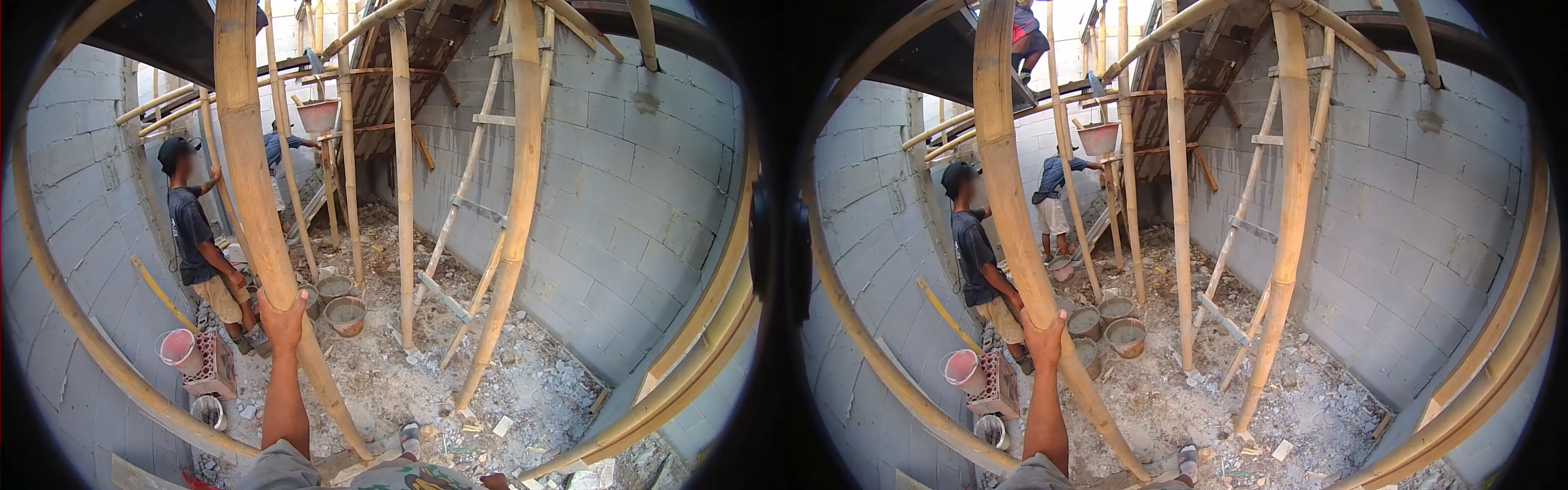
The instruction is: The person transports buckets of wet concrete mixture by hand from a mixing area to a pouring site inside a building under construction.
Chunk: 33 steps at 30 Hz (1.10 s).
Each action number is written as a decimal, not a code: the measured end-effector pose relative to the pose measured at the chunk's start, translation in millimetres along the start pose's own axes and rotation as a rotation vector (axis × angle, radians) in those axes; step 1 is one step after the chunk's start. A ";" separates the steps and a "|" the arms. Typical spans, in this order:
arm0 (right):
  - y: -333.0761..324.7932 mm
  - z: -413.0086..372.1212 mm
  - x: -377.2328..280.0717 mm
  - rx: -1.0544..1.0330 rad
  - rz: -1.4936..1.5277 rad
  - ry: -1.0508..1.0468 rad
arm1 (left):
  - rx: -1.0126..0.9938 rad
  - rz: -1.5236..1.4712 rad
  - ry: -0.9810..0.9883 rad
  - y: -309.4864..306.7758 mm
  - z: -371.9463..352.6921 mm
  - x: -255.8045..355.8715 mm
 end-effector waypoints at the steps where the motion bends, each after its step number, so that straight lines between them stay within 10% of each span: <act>1: 1.7 -0.2 -0.3 0.002 0.004 0.003 | 0.008 -0.014 -0.001 0.5 0.8 -0.9; 33: 43.2 -2.8 29.5 0.002 0.049 0.002 | 0.020 -0.044 -0.012 2.0 0.0 2.5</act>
Point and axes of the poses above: each hand's wrist, its own z-axis towards the middle knuckle, its own y-axis out of the palm, x = y × z, the point moved 1 cm from there along z, towards the middle knuckle, and after that the axes turned 3 degrees about x, right-handed, at the moved point
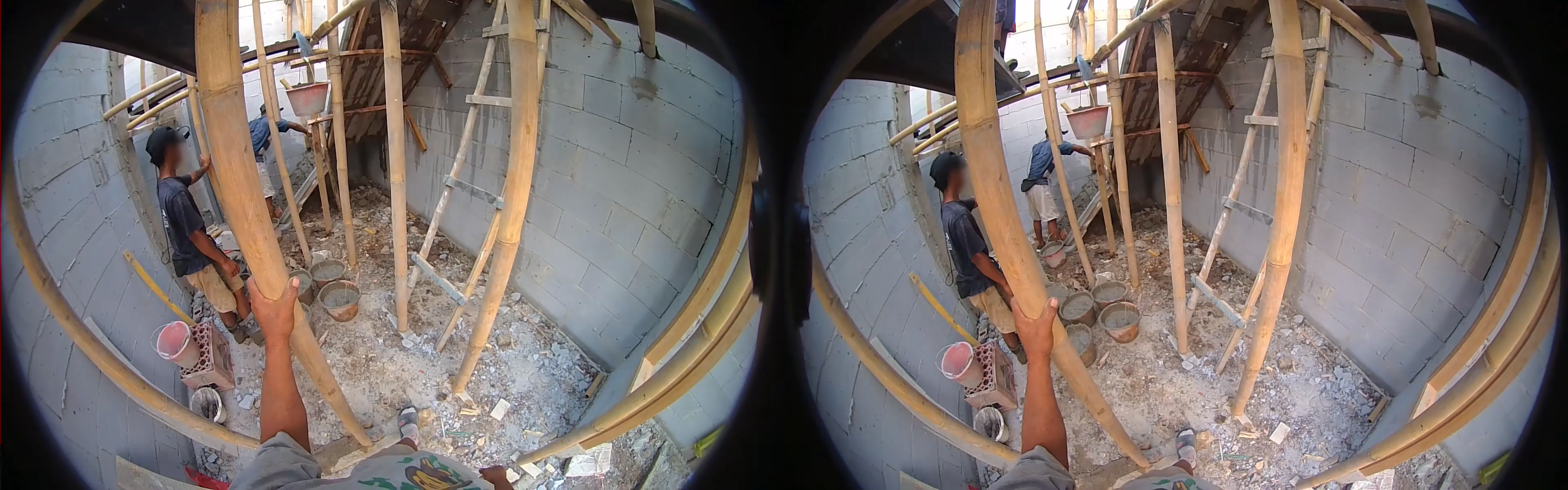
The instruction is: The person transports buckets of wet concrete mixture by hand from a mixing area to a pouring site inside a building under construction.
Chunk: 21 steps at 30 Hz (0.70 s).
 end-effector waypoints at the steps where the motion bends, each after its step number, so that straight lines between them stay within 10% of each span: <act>1: -3.0 -2.0 -1.4 -0.008 -0.051 -0.033 | -0.007 -0.021 0.002 0.1 0.7 -4.3; 12: -10.4 -1.9 -7.0 0.017 0.036 0.081 | -0.014 0.013 0.007 -0.8 -0.5 -0.6; 14: -12.6 -1.2 -8.7 0.069 -0.499 -0.429 | -0.004 0.050 0.037 -0.3 0.5 -5.8; 21: -10.8 -6.2 -5.8 0.172 -0.410 -0.488 | -0.047 -0.044 -0.063 0.4 1.3 -18.2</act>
Point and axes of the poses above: each hand's wrist, its own z-axis towards the middle knuckle, its own y-axis out of the palm, x = y × z, the point moved 1 cm from there along z, towards the middle knuckle, and after that the axes turned 3 degrees about x, right-handed, at the moved point
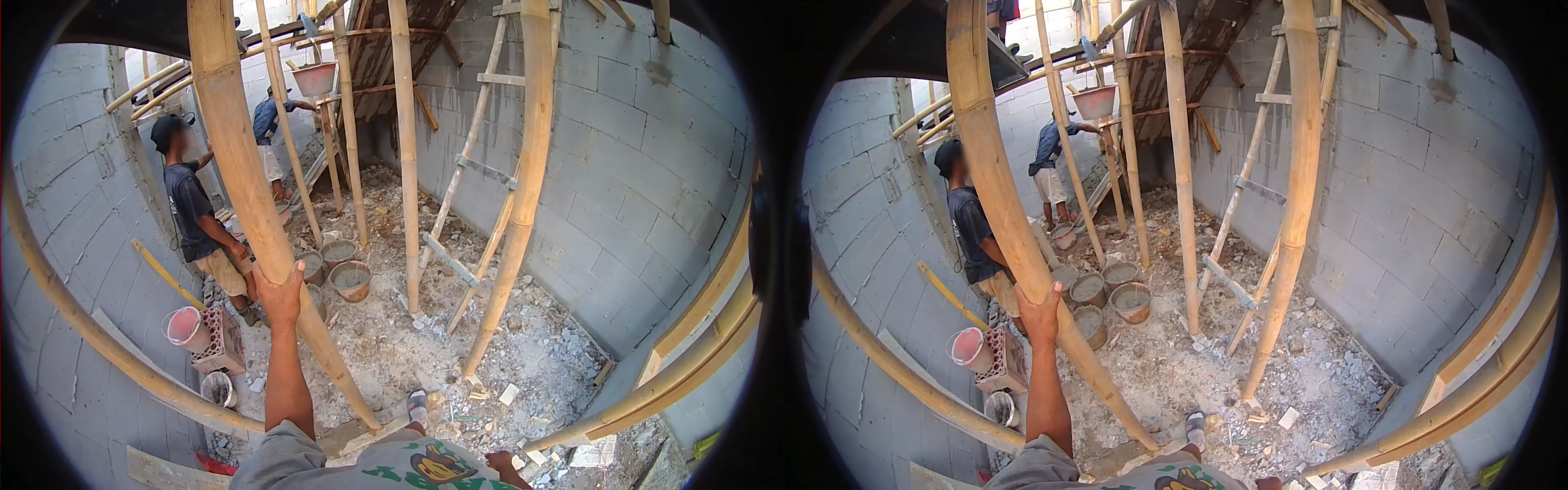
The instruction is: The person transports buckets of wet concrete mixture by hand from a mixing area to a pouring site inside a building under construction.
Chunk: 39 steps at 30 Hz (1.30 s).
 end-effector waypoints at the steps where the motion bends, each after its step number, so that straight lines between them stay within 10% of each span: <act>1: -0.3 -0.4 -2.8 -0.032 -0.009 -0.010 | 0.025 0.052 0.048 0.4 0.2 -1.3; 7: 17.9 8.2 -10.3 0.036 0.038 -0.034 | 0.025 0.068 0.097 1.4 0.1 3.9; 10: 4.1 2.8 -15.3 0.027 0.662 0.434 | 0.011 0.012 0.060 2.6 -1.0 8.5; 21: -14.5 17.8 -20.0 -0.070 0.377 0.408 | 0.023 0.037 0.060 2.3 -0.6 5.0; 27: -73.2 11.6 -42.2 -0.017 0.486 0.459 | 0.008 0.047 0.043 2.4 -0.8 7.7; 29: -66.3 11.3 -43.9 -0.047 0.953 0.689 | 0.019 0.046 0.048 3.2 -1.4 9.5; 33: -57.7 11.2 -37.0 -0.116 0.620 0.485 | 0.010 0.054 0.039 1.8 -0.7 5.9; 39: -20.4 22.6 -23.0 -0.124 0.792 0.705 | 0.012 0.059 0.054 2.8 -0.5 10.6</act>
Point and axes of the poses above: each hand's wrist, its own z-axis towards the middle knuckle, its own y-axis out of the palm, x = y × z, the point moved 1 cm from there along z, towards the middle knuckle, and after that the axes turned 3 degrees about x, right-handed, at the moved point
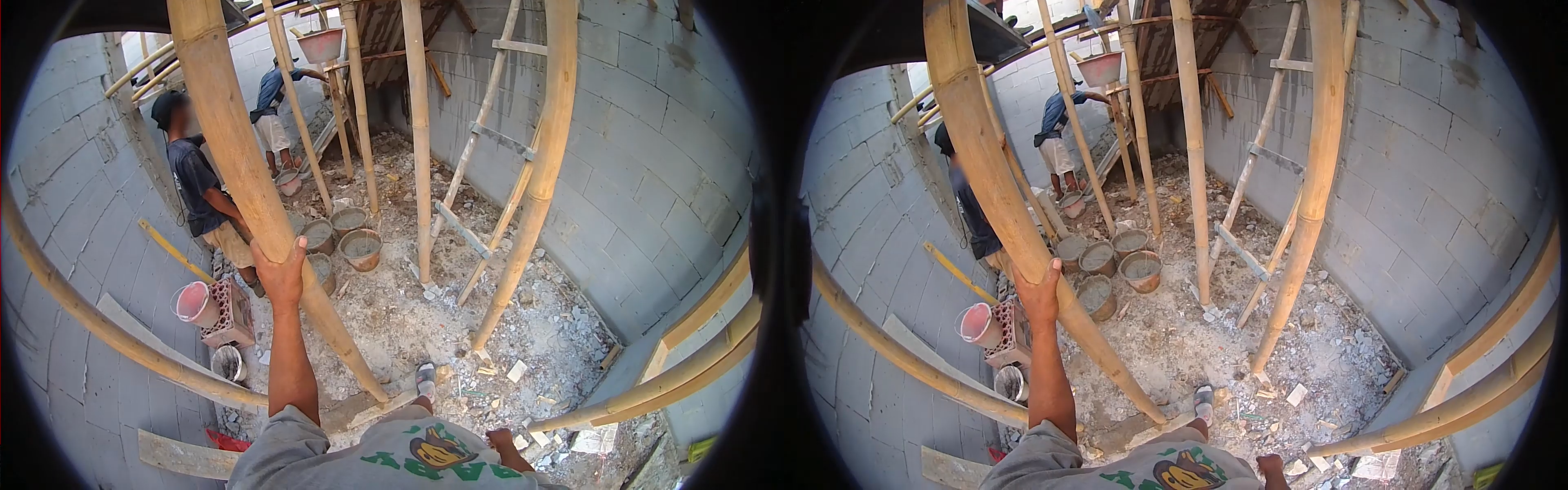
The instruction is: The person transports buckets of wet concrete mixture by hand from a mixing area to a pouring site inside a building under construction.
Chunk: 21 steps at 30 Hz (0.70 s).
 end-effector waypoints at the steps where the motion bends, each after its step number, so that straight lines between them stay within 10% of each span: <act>1: 1.1 4.0 1.5 0.024 -0.014 -0.019 | -0.001 -0.001 -0.002 -0.1 0.1 0.0; 21: -25.4 -34.1 -16.7 0.027 -0.384 -0.316 | -0.011 -0.014 -0.010 -0.6 -0.1 -3.4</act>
Point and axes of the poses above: each hand's wrist, its own z-axis towards the middle knuckle, its own y-axis out of the palm, x = y × z, the point moved 1 cm from there along z, towards the middle knuckle, and after that the axes turned 3 degrees about x, right-handed, at the moved point
